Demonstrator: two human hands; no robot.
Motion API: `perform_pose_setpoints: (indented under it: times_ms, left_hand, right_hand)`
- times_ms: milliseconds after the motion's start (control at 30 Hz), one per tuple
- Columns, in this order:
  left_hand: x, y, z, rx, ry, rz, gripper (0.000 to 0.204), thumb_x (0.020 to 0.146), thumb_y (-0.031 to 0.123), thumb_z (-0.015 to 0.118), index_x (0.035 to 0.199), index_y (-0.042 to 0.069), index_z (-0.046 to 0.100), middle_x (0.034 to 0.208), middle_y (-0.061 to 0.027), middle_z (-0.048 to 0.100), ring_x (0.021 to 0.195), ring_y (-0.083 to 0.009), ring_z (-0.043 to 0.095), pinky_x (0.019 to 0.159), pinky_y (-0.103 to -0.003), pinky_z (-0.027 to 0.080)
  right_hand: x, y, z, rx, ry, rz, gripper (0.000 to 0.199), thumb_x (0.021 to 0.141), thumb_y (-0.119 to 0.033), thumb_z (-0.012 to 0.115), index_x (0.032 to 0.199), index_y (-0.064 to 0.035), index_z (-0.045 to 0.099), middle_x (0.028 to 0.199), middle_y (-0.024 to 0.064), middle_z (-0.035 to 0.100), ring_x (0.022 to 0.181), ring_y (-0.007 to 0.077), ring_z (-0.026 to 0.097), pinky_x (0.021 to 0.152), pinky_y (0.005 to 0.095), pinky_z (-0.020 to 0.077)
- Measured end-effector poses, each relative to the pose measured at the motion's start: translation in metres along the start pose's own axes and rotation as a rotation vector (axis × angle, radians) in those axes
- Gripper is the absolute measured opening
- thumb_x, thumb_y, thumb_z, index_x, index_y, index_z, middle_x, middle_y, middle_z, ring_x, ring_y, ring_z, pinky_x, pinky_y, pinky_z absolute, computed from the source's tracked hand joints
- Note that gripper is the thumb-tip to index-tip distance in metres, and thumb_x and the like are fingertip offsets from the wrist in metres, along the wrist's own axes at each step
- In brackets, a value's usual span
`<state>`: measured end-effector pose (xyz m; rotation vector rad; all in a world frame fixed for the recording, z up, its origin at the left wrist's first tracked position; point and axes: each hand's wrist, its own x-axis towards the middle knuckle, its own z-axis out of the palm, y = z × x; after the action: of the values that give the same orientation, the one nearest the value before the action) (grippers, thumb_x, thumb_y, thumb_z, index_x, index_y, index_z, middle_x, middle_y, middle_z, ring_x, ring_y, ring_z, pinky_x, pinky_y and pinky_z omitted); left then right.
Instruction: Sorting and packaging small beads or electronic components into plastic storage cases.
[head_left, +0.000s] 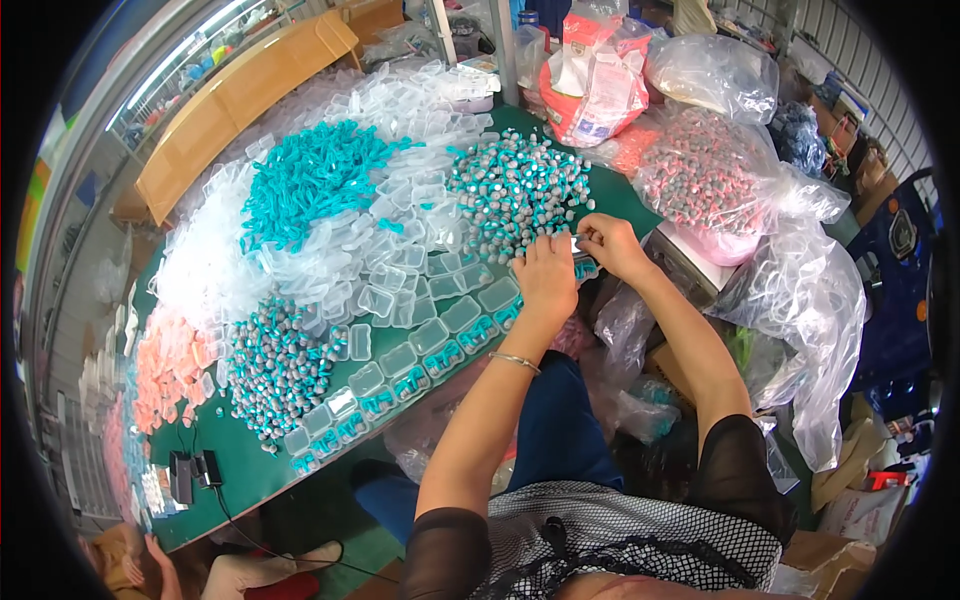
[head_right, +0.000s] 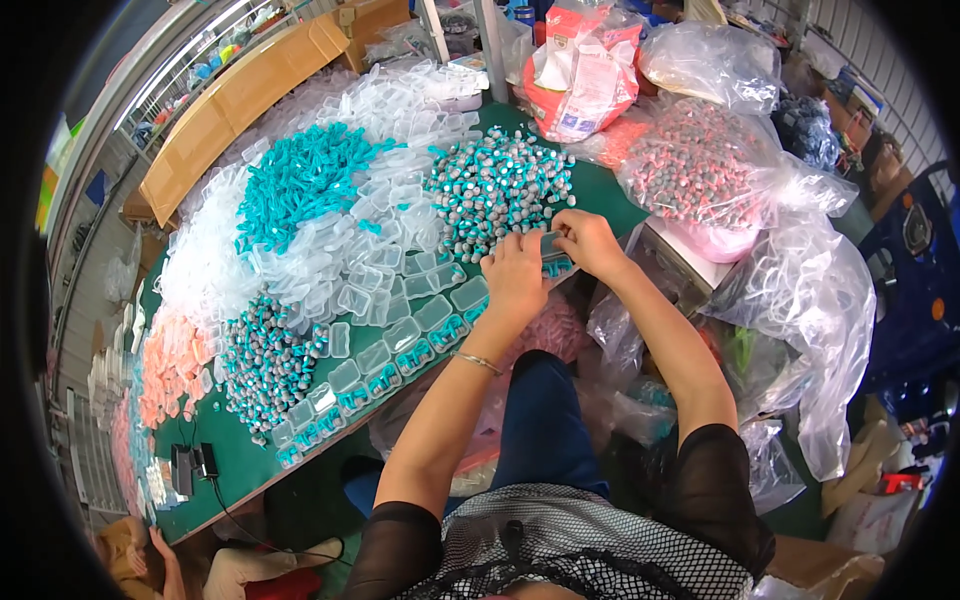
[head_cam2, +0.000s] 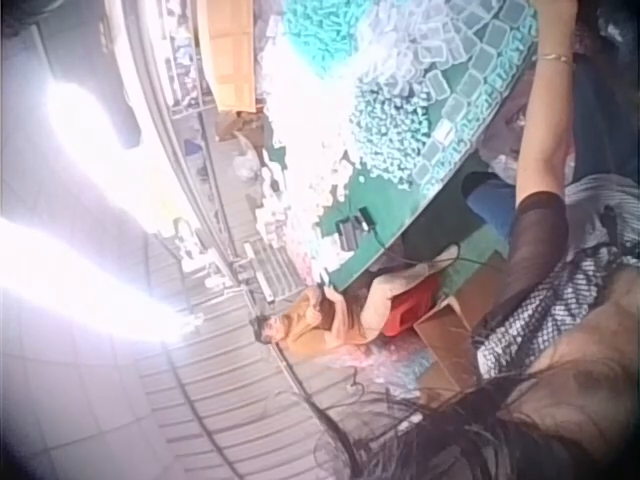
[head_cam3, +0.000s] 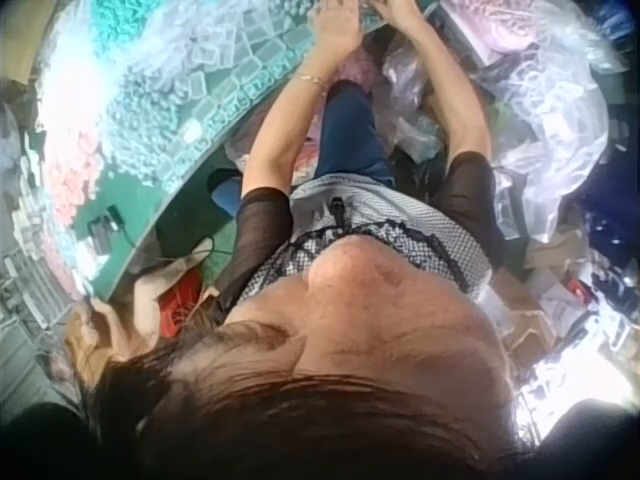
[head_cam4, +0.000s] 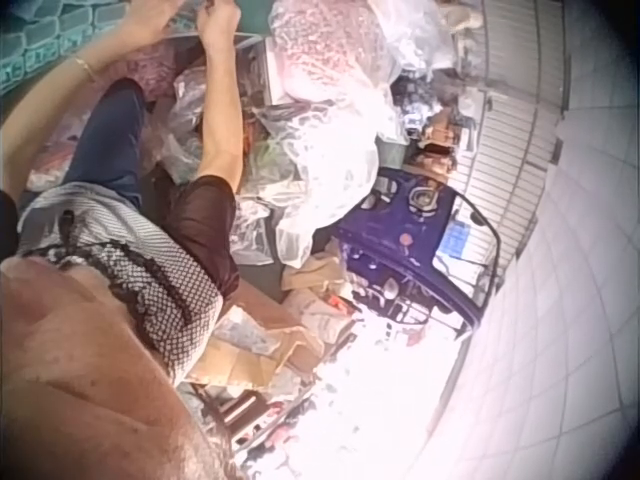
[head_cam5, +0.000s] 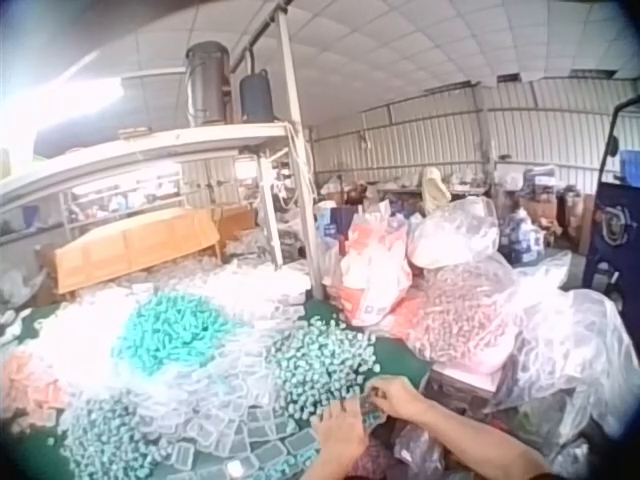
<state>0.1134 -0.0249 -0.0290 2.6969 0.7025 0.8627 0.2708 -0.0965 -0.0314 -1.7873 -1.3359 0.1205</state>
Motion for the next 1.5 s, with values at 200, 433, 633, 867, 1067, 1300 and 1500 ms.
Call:
perform_pose_setpoints:
  times_ms: [200, 433, 633, 867, 1067, 1300, 1500]
  left_hand:
    - [0.004, -0.006, 0.006, 0.037, 0.048, 0.047, 0.054, 0.068, 0.014, 0.078, 0.119, 0.011, 0.059, 0.107, -0.0076, 0.06, 0.102, -0.0277, 0.057, 0.082, -0.046, 0.037]
    - [0.009, -0.012, 0.004, 0.108, -0.069, 0.148, 0.029, 0.073, 0.03, 0.078, 0.095, 0.011, 0.07, 0.095, -0.0044, 0.065, 0.098, -0.0271, 0.058, 0.078, -0.047, 0.037]
    - [0.002, -0.014, -0.01, -0.018, -0.032, 0.224, 0.02, 0.083, 0.026, 0.069, 0.095, 0.01, 0.069, 0.088, -0.0048, 0.064, 0.092, -0.0264, 0.059, 0.078, -0.045, 0.037]
    - [-0.032, -0.019, -0.055, -0.385, 0.039, 0.335, 0.02, 0.084, 0.018, 0.07, 0.094, 0.002, 0.066, 0.081, -0.0121, 0.062, 0.08, -0.0333, 0.058, 0.069, -0.045, 0.043]
    - [-0.118, -0.023, -0.096, -0.502, 0.004, 0.038, 0.019, 0.088, 0.018, 0.066, 0.098, 0.003, 0.065, 0.088, -0.0152, 0.062, 0.081, -0.0368, 0.061, 0.069, -0.045, 0.048]
    - [-0.28, -0.128, -0.014, -0.391, -0.372, -0.457, 0.025, 0.088, 0.024, 0.067, 0.102, 0.003, 0.067, 0.097, -0.0216, 0.065, 0.082, -0.041, 0.064, 0.07, -0.047, 0.051]
    - [-0.329, -0.197, 0.053, -0.174, -0.413, -0.605, 0.032, 0.086, 0.029, 0.067, 0.108, 0.007, 0.066, 0.102, -0.0243, 0.065, 0.092, -0.0426, 0.063, 0.079, -0.05, 0.051]
  right_hand:
    - [-0.007, 0.003, -0.013, 0.062, -0.052, -0.187, 0.022, 0.077, -0.001, 0.074, 0.096, -0.001, 0.065, 0.085, 0.0104, 0.064, 0.069, 0.0182, 0.063, 0.064, 0.0304, 0.051]
    - [-0.029, -0.006, -0.015, -0.027, -0.073, -0.305, 0.033, 0.075, -0.006, 0.077, 0.105, -0.0007, 0.064, 0.102, 0.0145, 0.065, 0.092, 0.0306, 0.065, 0.082, 0.0379, 0.0521]
    - [-0.043, -0.017, -0.017, 0.001, -0.019, -0.241, 0.028, 0.083, -0.008, 0.071, 0.109, -0.0024, 0.066, 0.101, 0.0149, 0.065, 0.091, 0.0327, 0.064, 0.082, 0.0386, 0.0514]
    - [-0.067, -0.058, -0.016, 0.073, -0.032, -0.327, 0.02, 0.088, -0.012, 0.069, 0.106, -0.0026, 0.067, 0.094, 0.0123, 0.067, 0.082, 0.0272, 0.065, 0.072, 0.0326, 0.0516]
    - [-0.109, -0.096, 0.029, 0.314, -0.241, -0.163, 0.022, 0.087, -0.013, 0.069, 0.105, -0.0011, 0.067, 0.096, 0.0112, 0.067, 0.086, 0.0243, 0.065, 0.076, 0.0343, 0.0506]
    - [-0.174, -0.079, 0.124, 0.297, -0.559, 0.006, 0.04, 0.082, -0.009, 0.071, 0.12, -0.0019, 0.06, 0.109, 0.0136, 0.064, 0.092, 0.0257, 0.064, 0.082, 0.0355, 0.052]
    - [-0.193, -0.071, 0.132, 0.309, -0.67, 0.041, 0.035, 0.081, -0.007, 0.071, 0.115, -0.0021, 0.063, 0.108, 0.0135, 0.064, 0.08, 0.0236, 0.064, 0.077, 0.0345, 0.0525]
